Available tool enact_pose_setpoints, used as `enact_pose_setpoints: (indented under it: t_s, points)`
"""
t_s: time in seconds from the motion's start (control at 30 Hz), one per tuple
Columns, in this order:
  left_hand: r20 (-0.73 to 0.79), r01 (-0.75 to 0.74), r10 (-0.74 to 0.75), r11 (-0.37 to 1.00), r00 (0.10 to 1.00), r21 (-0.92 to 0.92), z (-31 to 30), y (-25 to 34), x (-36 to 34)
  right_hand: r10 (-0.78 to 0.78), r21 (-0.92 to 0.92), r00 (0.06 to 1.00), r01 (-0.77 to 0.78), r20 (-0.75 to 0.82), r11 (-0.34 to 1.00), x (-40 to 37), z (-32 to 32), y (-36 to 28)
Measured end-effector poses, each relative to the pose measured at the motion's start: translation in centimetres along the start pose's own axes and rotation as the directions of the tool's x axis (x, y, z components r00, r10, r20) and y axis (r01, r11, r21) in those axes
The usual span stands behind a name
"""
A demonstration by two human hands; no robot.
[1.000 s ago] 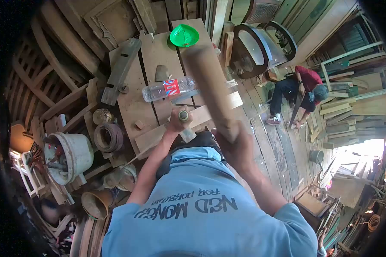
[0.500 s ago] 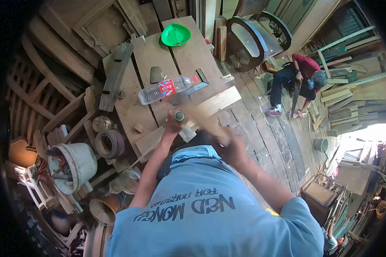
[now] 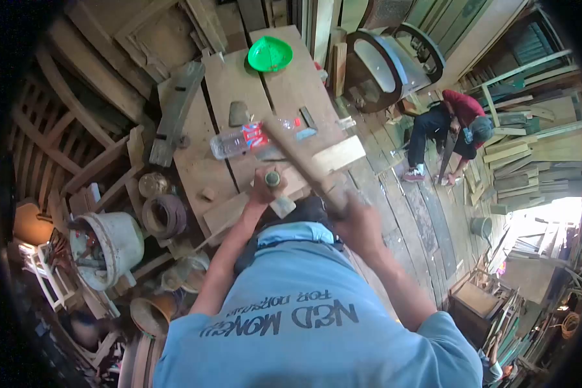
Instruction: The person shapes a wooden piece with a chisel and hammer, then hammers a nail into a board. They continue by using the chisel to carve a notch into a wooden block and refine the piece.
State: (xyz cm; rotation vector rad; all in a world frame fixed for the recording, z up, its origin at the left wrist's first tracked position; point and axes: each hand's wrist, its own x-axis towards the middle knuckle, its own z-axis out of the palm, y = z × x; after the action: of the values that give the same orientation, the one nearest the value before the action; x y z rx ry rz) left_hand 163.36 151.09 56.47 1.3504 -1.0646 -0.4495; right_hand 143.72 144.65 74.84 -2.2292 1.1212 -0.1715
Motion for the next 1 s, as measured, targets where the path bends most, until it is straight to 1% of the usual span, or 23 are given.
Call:
enact_pose_setpoints:
  t_s: [0.07, 0.1, 0.17, 0.2, 0.23, 0.3, 0.33, 0.37, 0.43, 0.5, 0.53, 0.57, 0.6, 0.63, 0.7, 0.73, 0.77, 0.83, 0.87, 0.9, 0.93, 0.97, 1.0]
  points:
    - [-0.006, -0.007, 0.007, 1.000, 1.000, -0.006, 0.4, -0.7, 0.0, -0.005, 0.389, 0.972, 0.098, -0.235, 0.916, -0.2, -0.6, -1.2]
    - [0.009, -0.018, 0.018, 1.000, 1.000, -0.002, 0.4, -1.0, -0.1, -0.126, 0.407, 0.914, 0.291, -0.386, 0.866, -0.3, 0.2, -0.8]
    - [0.015, -0.011, 0.011, 1.000, 1.000, 0.006, 0.4, -1.3, -0.4, -0.200, 0.500, 0.927, 0.342, -0.317, 0.795, -1.6, 2.3, 1.5]
    - [0.013, -0.001, 0.001, 1.000, 1.000, 0.010, 0.4, -1.3, -0.1, -0.438, 0.188, 0.876, 0.474, -0.202, 0.860, -1.1, 2.7, 2.6]
    - [0.004, -0.012, 0.012, 1.000, 1.000, 0.010, 0.4, -1.4, 0.4, -0.087, -0.049, 0.980, 0.097, 0.181, 0.994, -1.0, 2.8, 3.4]
    - [-0.039, -0.232, 0.233, 0.972, 0.972, 0.036, 0.2, -0.5, 0.8, 0.000, -0.190, 0.973, 0.045, 0.230, 0.981, -0.2, 2.0, 2.8]
    - [-0.221, -0.328, 0.326, 0.944, 0.919, 0.028, 0.9, 0.4, 1.7, -0.055, -0.123, 0.994, 0.067, 0.096, 0.990, 0.1, 1.2, 2.0]
    - [-0.231, -0.308, 0.307, 0.951, 0.923, 0.031, 0.8, 0.2, 0.9, -0.086, -0.053, 0.996, 0.084, -0.036, 0.995, 0.0, 0.1, 0.3]
    - [-0.010, -0.014, 0.013, 1.000, 1.000, -0.019, 0.5, -0.6, 0.0, -0.108, 0.333, 0.930, 0.232, -0.350, 0.914, -0.4, 0.4, -0.2]
    - [0.004, -0.024, 0.024, 1.000, 1.000, -0.018, 0.5, -1.0, -0.2, -0.092, 0.551, 0.859, 0.401, -0.504, 0.732, -0.8, 1.9, -0.1]
    - [0.000, -0.010, 0.010, 1.000, 1.000, -0.018, 0.4, -1.0, -0.3, -0.248, 0.276, 0.907, 0.348, -0.341, 0.896, -1.3, 3.3, 4.3]
    - [-0.006, 0.000, 0.000, 1.000, 1.000, -0.017, 0.3, -1.1, -0.2, -0.196, -0.037, 0.978, 0.194, -0.069, 0.980, -0.9, 2.2, 2.5]
    - [-0.073, -0.163, 0.159, 0.986, 0.985, -0.046, 0.7, -1.2, 0.3, -0.064, -0.143, 0.996, 0.071, 0.057, 0.987, -0.6, 2.4, 3.4]
    - [-0.075, -0.164, 0.160, 0.986, 0.984, -0.045, 0.5, -1.2, 0.0, 0.093, -0.258, 0.981, -0.047, 0.169, 0.965, -0.8, 2.6, 4.2]
    - [-0.013, -0.063, 0.062, 0.998, 0.998, -0.027, 0.4, -1.3, 0.0, 0.126, -0.133, 0.992, -0.127, -0.020, 0.983, -0.2, 0.7, 1.8]
    - [-0.034, 0.009, -0.011, 0.999, 0.999, -0.042, 0.7, -1.4, -0.3, 0.026, 0.060, 0.982, -0.015, -0.187, 0.998, -0.3, -0.2, -0.1]
    - [0.003, 0.036, -0.036, 0.999, 0.999, -0.017, 0.5, -1.0, -0.1, -0.039, 0.370, 0.952, 0.156, -0.303, 0.916, -0.3, 0.5, 0.9]
    - [0.024, 0.033, -0.033, 0.999, 0.999, 0.016, 0.7, -1.2, -0.2, -0.330, 0.361, 0.852, 0.481, -0.406, 0.799, -0.6, 1.3, 1.7]
    - [0.031, 0.022, -0.022, 1.000, 0.999, 0.018, 0.8, -1.1, 0.3, -0.372, 0.182, 0.910, 0.403, -0.182, 0.897, -1.2, 1.6, 3.2]
    - [-0.081, -0.134, 0.134, 0.991, 0.988, 0.001, 1.1, -0.9, 0.7, -0.356, 0.179, 0.921, 0.381, -0.157, 0.907, -1.3, 3.4, 3.5]
    - [-0.197, -0.289, 0.283, 0.957, 0.939, 0.001, 1.3, -0.7, 1.2, -0.210, 0.007, 0.977, 0.210, 0.033, 0.978, -1.2, 3.6, 4.1]
    - [-0.120, -0.189, 0.181, 0.980, 0.976, -0.065, 1.0, -0.9, 0.8, -0.011, -0.193, 0.981, 0.049, 0.194, 0.980, -1.2, 3.5, 3.9]
    - [-0.040, -0.113, 0.111, 0.993, 0.993, -0.037, 0.5, -1.3, 0.4, 0.042, -0.204, 0.986, -0.008, 0.162, 0.979, -1.1, 2.9, 3.4]
